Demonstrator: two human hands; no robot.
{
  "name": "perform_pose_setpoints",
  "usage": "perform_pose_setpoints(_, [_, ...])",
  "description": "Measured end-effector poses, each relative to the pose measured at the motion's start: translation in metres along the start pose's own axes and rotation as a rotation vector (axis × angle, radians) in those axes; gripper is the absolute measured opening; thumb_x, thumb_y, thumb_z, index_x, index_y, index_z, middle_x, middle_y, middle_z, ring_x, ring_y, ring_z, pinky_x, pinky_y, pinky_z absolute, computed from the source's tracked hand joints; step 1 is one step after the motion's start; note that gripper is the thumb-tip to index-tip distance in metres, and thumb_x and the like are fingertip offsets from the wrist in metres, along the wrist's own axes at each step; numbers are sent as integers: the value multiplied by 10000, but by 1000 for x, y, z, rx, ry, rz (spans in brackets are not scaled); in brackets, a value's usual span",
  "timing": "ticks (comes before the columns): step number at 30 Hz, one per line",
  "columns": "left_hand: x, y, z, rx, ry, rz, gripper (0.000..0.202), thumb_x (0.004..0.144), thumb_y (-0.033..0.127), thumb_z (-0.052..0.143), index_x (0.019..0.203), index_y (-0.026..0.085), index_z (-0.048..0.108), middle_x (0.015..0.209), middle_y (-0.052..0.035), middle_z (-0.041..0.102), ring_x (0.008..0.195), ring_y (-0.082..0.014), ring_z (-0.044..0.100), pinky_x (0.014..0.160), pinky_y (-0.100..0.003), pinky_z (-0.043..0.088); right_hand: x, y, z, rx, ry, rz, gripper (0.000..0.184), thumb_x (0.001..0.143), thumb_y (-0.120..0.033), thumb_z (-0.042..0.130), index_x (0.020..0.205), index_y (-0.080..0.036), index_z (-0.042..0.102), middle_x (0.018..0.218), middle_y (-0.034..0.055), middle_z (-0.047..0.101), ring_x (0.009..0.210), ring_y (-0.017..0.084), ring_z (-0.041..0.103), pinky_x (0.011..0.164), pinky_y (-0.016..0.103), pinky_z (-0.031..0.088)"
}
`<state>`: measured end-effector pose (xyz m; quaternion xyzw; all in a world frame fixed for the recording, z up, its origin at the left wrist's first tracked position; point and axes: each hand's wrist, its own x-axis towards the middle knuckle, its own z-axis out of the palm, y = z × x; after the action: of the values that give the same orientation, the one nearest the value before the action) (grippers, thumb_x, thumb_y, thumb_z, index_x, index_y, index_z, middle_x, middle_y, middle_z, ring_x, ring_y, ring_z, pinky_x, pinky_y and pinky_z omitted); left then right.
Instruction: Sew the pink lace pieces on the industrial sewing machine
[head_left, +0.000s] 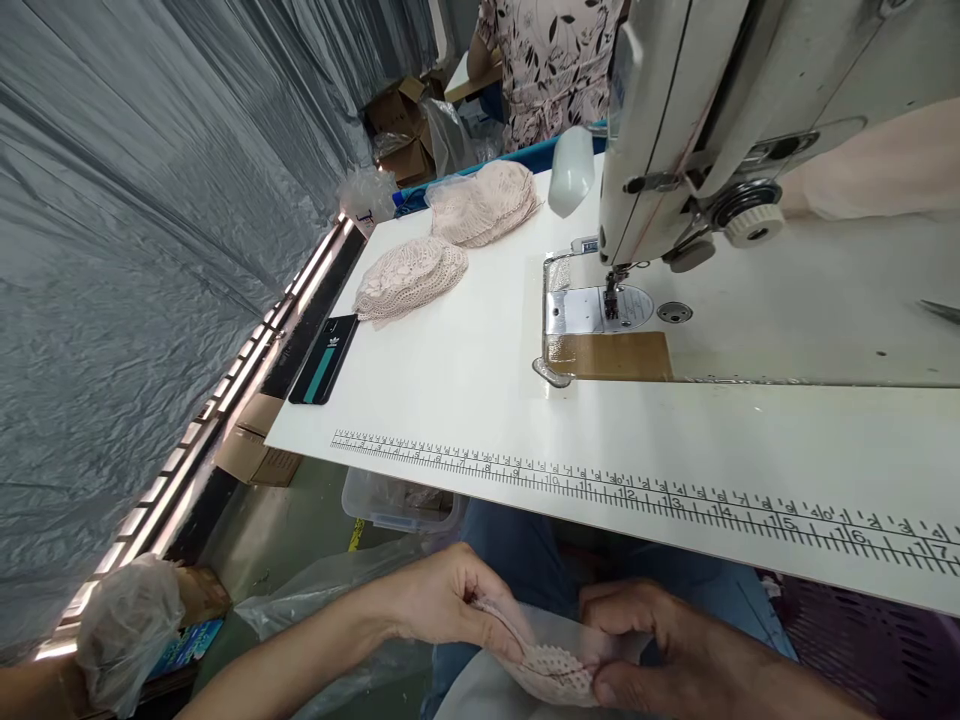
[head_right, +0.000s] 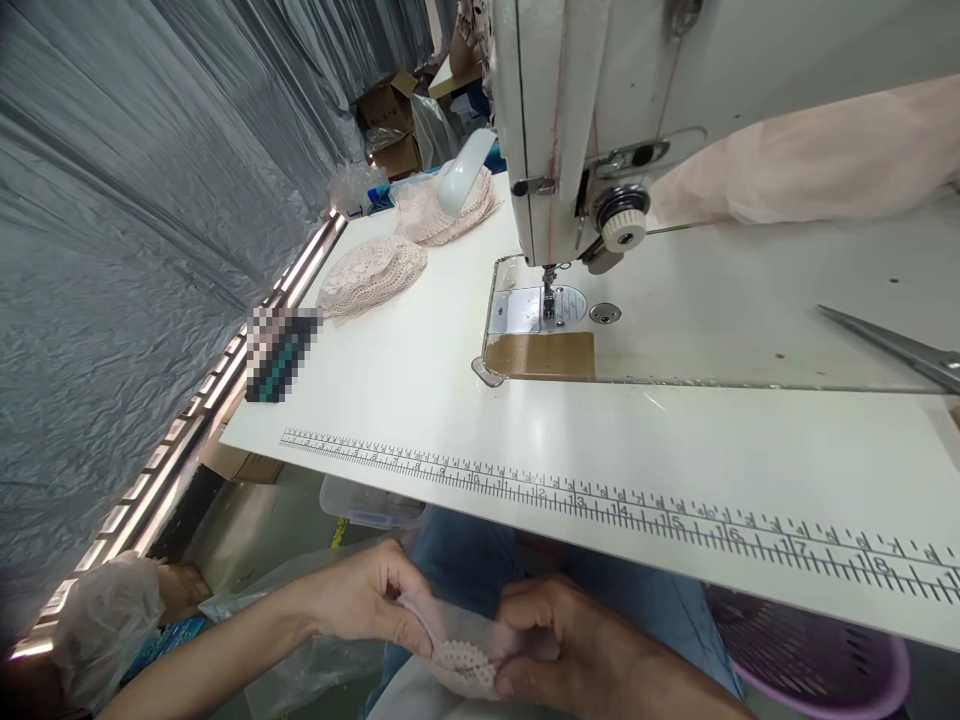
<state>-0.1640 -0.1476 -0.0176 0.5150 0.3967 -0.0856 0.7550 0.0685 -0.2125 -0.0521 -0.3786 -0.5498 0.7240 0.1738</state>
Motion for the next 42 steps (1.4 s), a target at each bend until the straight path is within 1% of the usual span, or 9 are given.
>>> perform_pose_setpoints(5, [-3,11,-2,86,-46,-6,529,563,540,778,918,152,732,867,-41,725,795,-168,672,727,-215,518,1,-14,4,-60,17,-16,147,709,-287,590,614,-182,554,676,-26,470,695,147,481,610,254,332])
perform_pose_setpoints(10, [6,25,6,217,-103,-43,580,528,607,753,896,159,737,822,-23,725,737,-142,659,656,-165,481,5,-21,5,-105,-41,-9,96,706,-219,580,626,-169,596,633,-38,468,622,117,454,558,234,324])
perform_pose_setpoints(15, [9,22,6,116,-79,-32,513,551,575,759,834,148,742,777,-24,724,734,-140,673,710,-186,514,-1,-18,-6,-114,-44,17,44,700,-173,644,663,-151,654,677,-24,535,664,124,505,574,221,346])
perform_pose_setpoints(21, [1,17,-3,60,-62,-51,402,588,457,797,834,143,743,783,-35,727,736,-138,682,705,-183,530,-1,-8,-10,-95,-35,-45,41,709,-145,643,674,-159,658,697,-29,528,669,115,505,556,210,337])
perform_pose_setpoints(24, [-1,16,-6,53,-68,-32,369,610,423,796,847,145,742,786,-36,728,732,-134,683,689,-174,530,3,-6,-8,-87,-42,-64,54,680,-193,688,654,-160,653,686,-27,526,646,113,486,535,209,328])
perform_pose_setpoints(28, [-2,16,-6,82,-37,-34,354,624,422,790,840,145,743,783,-36,727,740,-145,686,675,-183,538,8,-7,-4,-91,8,-73,193,604,-285,760,605,-166,608,626,-38,469,613,116,434,510,222,295])
perform_pose_setpoints(31, [-4,15,-5,90,-11,-53,366,613,435,792,837,150,743,767,-31,726,714,-135,681,661,-176,534,10,-9,-1,-53,23,-32,105,659,-235,682,606,-165,624,606,-34,481,591,113,432,505,226,287])
perform_pose_setpoints(38, [-7,12,-5,44,-38,-93,401,567,486,794,815,173,747,726,-10,719,674,-121,672,661,-186,539,11,-5,-7,94,-112,27,193,688,-314,660,663,-127,698,569,-33,501,509,89,434,464,207,304])
perform_pose_setpoints(42, [-9,10,-7,-1,-49,-86,366,560,455,807,798,182,749,699,-1,715,641,-89,658,650,-149,523,10,2,-15,149,-142,31,247,690,-362,683,675,-116,705,577,-26,516,560,95,448,511,210,317])
